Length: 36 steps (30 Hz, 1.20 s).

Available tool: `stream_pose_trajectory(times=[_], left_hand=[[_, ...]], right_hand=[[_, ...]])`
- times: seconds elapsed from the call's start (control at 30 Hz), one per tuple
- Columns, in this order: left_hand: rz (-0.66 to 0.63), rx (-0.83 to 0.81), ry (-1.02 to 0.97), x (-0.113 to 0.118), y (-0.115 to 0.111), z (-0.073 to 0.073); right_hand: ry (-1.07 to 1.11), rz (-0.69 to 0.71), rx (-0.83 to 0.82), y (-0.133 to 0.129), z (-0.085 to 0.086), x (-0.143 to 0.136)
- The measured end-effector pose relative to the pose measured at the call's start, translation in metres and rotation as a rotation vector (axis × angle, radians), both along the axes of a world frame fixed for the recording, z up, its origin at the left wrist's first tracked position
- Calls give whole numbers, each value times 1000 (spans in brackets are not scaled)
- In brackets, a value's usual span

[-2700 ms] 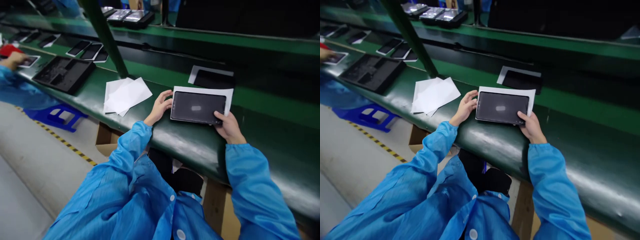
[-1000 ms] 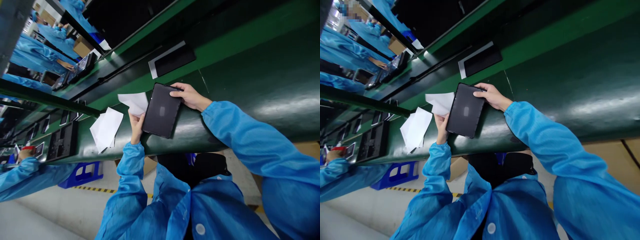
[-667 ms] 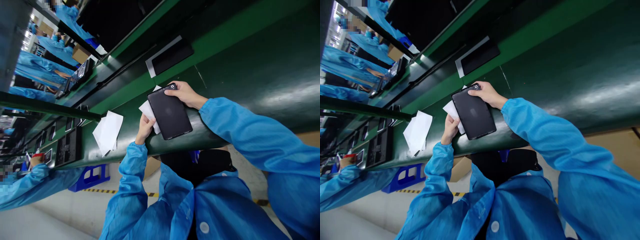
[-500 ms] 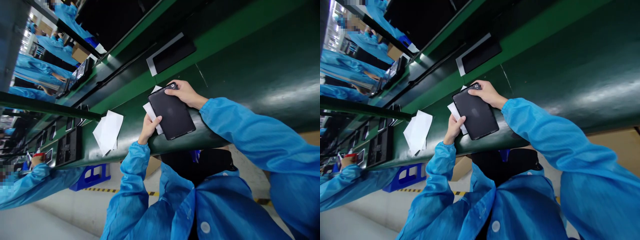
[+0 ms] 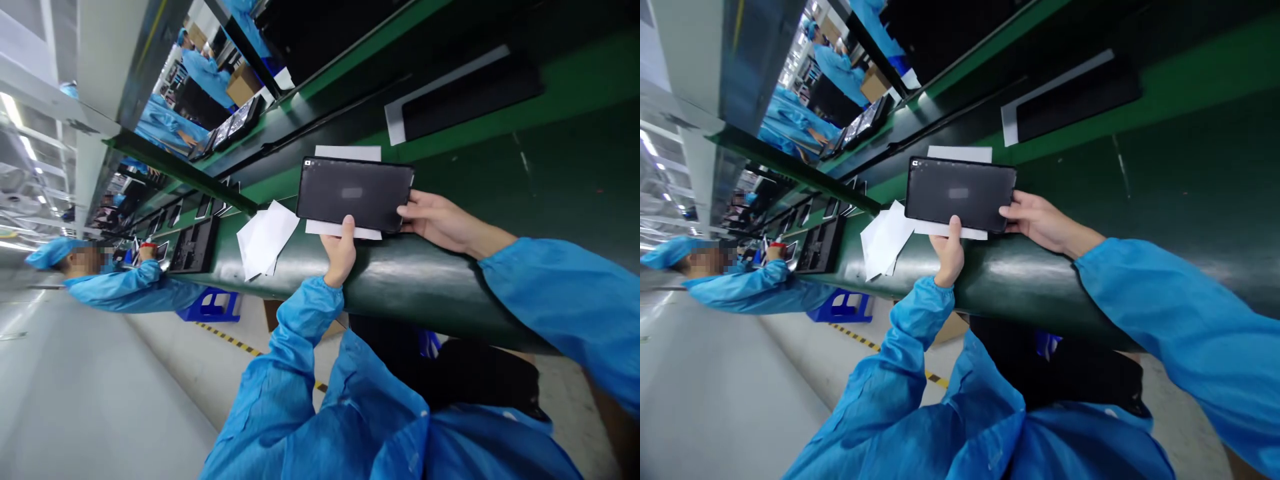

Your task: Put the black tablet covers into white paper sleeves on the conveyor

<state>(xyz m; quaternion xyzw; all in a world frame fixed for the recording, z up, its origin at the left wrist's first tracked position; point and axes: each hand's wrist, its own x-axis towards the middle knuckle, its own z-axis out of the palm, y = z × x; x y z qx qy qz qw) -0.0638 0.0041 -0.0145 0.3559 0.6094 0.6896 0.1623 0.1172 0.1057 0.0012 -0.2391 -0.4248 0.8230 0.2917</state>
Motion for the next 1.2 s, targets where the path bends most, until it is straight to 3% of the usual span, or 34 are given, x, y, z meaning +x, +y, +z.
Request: stream_pose_trajectory(times=[0.2, 0.43, 0.53, 0.67, 0.77, 0.83, 1.0, 1.1, 1.2], left_hand=[[-131, -97, -59, 3, -6, 6], [-287, -131, -19, -11, -7, -12], [-273, -134, -11, -19, -4, -16], [-136, -74, 69, -37, 4, -11], [9, -10, 153, -57, -3, 2], [84, -24, 247, -72, -19, 18], [141, -270, 728, -100, -79, 80], [-45, -459, 882, -95, -93, 103], [-386, -649, 825, -74, -79, 92]], right_hand=[[-59, -66, -51, -9, 3, -6], [2, -90, -62, -3, -2, -3], [24, -100, -63, 0, -6, -4], [31, -112, -35, 7, -10, -3], [37, -129, -24, 11, -10, 2], [35, -136, -22, 13, -7, 8], [4, -199, -38, 24, 1, 34], [-23, -258, -46, 34, 2, 43], [-11, -301, -54, 39, 1, 44]])
